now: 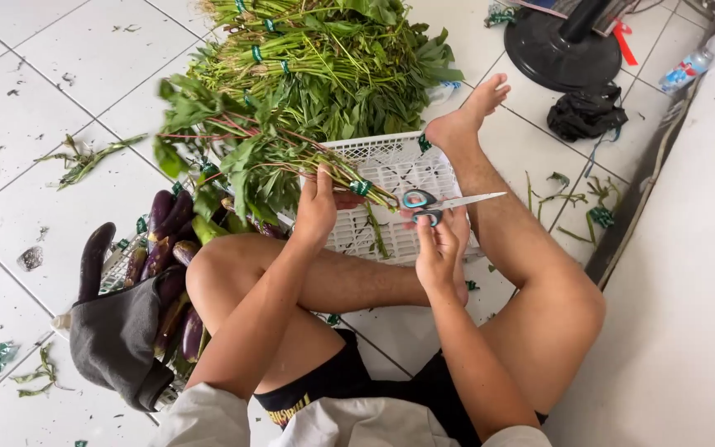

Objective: Trimming the stems of leafy green vegetables with scissors and sorting them into a plastic crate.

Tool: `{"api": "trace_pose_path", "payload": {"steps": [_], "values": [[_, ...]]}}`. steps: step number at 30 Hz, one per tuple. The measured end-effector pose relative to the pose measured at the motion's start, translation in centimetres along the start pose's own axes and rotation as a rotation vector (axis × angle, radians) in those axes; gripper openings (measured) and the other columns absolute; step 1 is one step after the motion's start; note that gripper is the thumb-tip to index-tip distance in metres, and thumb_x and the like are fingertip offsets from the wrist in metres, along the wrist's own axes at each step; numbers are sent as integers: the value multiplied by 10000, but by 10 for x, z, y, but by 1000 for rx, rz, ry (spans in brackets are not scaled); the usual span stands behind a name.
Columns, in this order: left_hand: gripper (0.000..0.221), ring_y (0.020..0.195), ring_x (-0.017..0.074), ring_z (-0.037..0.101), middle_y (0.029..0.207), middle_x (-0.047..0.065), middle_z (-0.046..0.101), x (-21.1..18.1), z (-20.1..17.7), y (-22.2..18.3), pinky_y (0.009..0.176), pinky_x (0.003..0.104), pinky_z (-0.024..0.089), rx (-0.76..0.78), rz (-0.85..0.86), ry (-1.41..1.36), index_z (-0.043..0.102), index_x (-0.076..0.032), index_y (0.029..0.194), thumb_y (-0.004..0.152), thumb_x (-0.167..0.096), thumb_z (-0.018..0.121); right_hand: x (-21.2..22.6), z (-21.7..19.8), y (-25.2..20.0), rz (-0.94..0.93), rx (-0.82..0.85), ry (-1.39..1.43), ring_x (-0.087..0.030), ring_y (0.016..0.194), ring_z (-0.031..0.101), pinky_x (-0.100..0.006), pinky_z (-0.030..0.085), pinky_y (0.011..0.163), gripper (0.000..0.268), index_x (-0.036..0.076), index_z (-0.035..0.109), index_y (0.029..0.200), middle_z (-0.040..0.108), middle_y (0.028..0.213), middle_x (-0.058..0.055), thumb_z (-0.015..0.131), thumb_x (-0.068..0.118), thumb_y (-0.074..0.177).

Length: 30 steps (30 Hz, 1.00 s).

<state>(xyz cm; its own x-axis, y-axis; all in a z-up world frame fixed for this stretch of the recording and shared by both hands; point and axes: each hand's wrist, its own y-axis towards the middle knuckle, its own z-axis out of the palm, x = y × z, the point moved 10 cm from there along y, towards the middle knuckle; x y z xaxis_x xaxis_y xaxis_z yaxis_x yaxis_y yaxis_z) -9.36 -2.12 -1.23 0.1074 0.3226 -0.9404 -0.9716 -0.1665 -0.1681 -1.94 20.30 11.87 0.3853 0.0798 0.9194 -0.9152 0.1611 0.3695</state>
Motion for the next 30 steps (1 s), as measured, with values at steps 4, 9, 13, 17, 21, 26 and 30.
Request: {"api": "trace_pose_path", "payload": {"steps": [4,9,13,17,21,26,30], "values": [[656,1297,451,569,1417,295,536,-21,-8,-10,1061,649,500,-36,-22,478,253,41,1557,1147,-471,244,-78,-36,-12,-30,-68,-134,-294,1436,373,-480,335,1201,343,-117,614,1287,338,1553,-298,608,122,1042],[586,741,296,722,1011,274,672,-8,-33,8,652,480,616,21,158,626,299,135,1467,1171,-370,264,-188,-58,-27,452,0,151,-206,645,665,-326,557,673,55,13,671,930,633,677,-107,624,25,905],[530,607,258,677,852,221,669,1,-19,9,561,431,580,33,204,711,394,132,1392,1162,-334,289,-224,-44,-44,563,-34,334,-238,572,650,-358,602,589,144,12,659,1033,595,767,-95,636,14,891],[468,1122,481,613,1316,342,548,20,-16,18,892,624,511,113,207,716,265,75,1514,1133,-198,262,-241,-35,-50,627,39,204,-304,600,717,-394,643,629,239,8,691,1134,620,800,-139,644,-11,901],[510,1260,485,529,1449,336,431,19,-12,14,1036,671,427,153,149,752,161,58,1590,1139,-169,237,-244,-36,-44,679,59,192,-292,641,720,-419,677,710,417,18,642,1315,552,853,-114,633,-48,903],[572,1399,529,382,1546,377,309,-14,0,-3,1116,748,316,89,53,676,82,66,1599,1136,-230,240,-219,-24,-29,715,20,256,-217,673,645,-412,669,720,435,-23,669,1289,535,815,-98,645,-73,858],[618,1328,485,529,1435,361,494,-18,-6,-1,1100,746,359,27,-24,625,88,17,1628,1141,-344,206,-256,-36,-38,717,23,243,-238,655,677,-362,657,656,440,-28,664,1278,530,787,-115,677,-61,839]]}}
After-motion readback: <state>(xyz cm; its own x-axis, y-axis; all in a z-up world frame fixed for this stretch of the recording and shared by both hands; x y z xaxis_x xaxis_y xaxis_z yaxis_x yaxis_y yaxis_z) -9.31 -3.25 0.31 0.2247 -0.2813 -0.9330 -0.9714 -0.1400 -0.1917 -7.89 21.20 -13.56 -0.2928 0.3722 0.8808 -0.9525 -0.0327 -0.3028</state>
